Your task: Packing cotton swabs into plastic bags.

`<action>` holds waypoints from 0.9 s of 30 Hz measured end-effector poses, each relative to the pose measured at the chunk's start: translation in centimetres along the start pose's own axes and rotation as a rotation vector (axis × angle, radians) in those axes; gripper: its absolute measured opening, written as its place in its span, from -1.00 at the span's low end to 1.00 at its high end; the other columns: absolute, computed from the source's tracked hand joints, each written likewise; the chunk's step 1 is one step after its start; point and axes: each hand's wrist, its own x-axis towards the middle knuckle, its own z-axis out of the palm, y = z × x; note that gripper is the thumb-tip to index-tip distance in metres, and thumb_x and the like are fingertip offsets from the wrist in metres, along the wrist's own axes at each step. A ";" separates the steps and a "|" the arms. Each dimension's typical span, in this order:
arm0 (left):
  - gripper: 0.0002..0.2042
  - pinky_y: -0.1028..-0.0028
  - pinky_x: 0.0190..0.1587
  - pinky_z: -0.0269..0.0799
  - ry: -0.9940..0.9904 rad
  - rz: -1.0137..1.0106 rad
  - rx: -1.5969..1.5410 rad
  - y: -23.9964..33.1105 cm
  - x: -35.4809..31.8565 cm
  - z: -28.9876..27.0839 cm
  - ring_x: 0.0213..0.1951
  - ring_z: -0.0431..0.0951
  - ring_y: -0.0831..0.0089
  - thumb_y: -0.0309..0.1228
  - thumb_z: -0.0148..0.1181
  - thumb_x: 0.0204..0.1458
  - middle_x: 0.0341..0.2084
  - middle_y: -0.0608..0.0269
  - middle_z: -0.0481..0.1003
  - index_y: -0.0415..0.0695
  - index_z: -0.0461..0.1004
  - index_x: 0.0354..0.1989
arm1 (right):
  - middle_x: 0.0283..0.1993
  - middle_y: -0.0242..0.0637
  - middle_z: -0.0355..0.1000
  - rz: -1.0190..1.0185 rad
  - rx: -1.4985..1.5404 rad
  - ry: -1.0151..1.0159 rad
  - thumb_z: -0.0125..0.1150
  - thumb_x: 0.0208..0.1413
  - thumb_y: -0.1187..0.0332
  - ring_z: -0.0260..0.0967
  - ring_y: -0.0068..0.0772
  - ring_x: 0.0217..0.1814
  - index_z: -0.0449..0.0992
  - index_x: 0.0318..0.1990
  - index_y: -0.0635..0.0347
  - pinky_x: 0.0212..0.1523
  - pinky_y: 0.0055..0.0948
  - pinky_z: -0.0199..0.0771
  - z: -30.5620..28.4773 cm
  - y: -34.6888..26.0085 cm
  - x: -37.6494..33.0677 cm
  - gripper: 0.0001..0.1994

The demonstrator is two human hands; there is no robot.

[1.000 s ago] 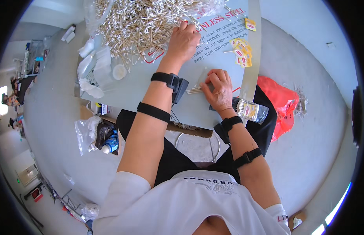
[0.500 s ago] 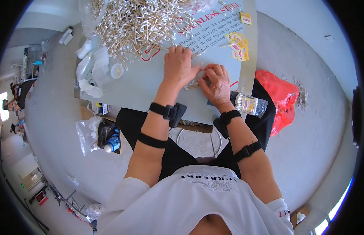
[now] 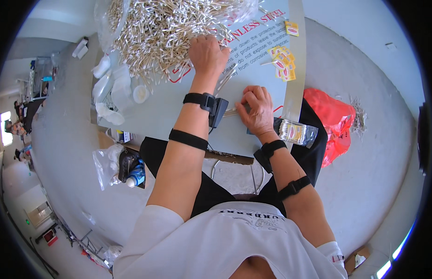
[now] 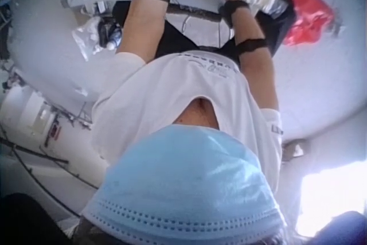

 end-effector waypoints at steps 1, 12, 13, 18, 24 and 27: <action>-0.73 0.19 -0.08 0.46 -0.027 -0.026 0.005 -0.1 0.4 0.2 -0.13 0.49 0.03 -0.25 0.33 -0.10 -0.29 0.01 0.56 -0.22 0.58 -0.35 | -0.17 -0.27 0.36 0.000 0.001 0.002 0.30 -0.20 0.41 0.29 -0.12 -0.12 0.39 -0.49 0.17 -0.07 -0.22 0.32 0.0 -0.1 0.1 -0.82; -0.86 0.17 -0.19 0.53 -0.421 -0.048 -0.114 -1.3 0.6 -0.5 -0.31 0.61 0.02 -0.42 0.15 -0.10 -0.37 -0.04 0.60 -0.17 0.61 -0.41 | -0.20 -0.27 0.35 -0.011 0.015 0.006 0.29 -0.20 0.44 0.28 -0.13 -0.14 0.36 -0.51 0.17 -0.10 -0.24 0.33 0.0 0.0 0.1 -0.83; -0.87 0.16 -0.19 0.53 -0.457 -0.060 -0.184 -1.5 0.4 -0.7 -0.30 0.61 0.01 -0.43 0.14 -0.10 -0.38 -0.02 0.60 -0.14 0.61 -0.42 | -0.20 -0.27 0.35 -0.008 0.015 0.006 0.29 -0.20 0.44 0.28 -0.13 -0.14 0.36 -0.51 0.17 -0.10 -0.24 0.33 0.0 0.1 0.0 -0.83; -0.89 0.16 -0.22 0.52 -0.419 -0.027 -0.267 -3.0 -0.2 -0.6 -0.33 0.60 0.01 -0.44 0.13 -0.11 -0.43 0.03 0.59 -0.06 0.60 -0.47 | -0.22 -0.28 0.34 -0.028 0.011 0.012 0.28 -0.19 0.45 0.28 -0.13 -0.16 0.36 -0.51 0.17 -0.13 -0.24 0.34 0.0 -0.1 0.1 -0.83; -0.89 0.16 -0.22 0.52 -0.403 -0.081 -0.431 -3.9 -0.3 -1.1 -0.32 0.60 -0.01 -0.40 0.17 -0.14 -0.47 0.00 0.58 -0.09 0.60 -0.47 | -0.22 -0.29 0.34 -0.016 0.018 0.008 0.27 -0.18 0.44 0.27 -0.14 -0.15 0.36 -0.51 0.17 -0.12 -0.24 0.33 0.2 0.0 0.1 -0.84; -0.87 0.17 -0.25 0.51 -0.420 -0.077 -0.303 -3.8 -1.3 -1.5 -0.34 0.60 0.01 -0.37 0.19 -0.16 -0.48 -0.01 0.58 -0.11 0.60 -0.47 | -0.22 -0.30 0.34 -0.024 0.006 0.022 0.27 -0.18 0.44 0.27 -0.15 -0.15 0.37 -0.51 0.17 -0.11 -0.24 0.33 0.1 0.2 0.2 -0.84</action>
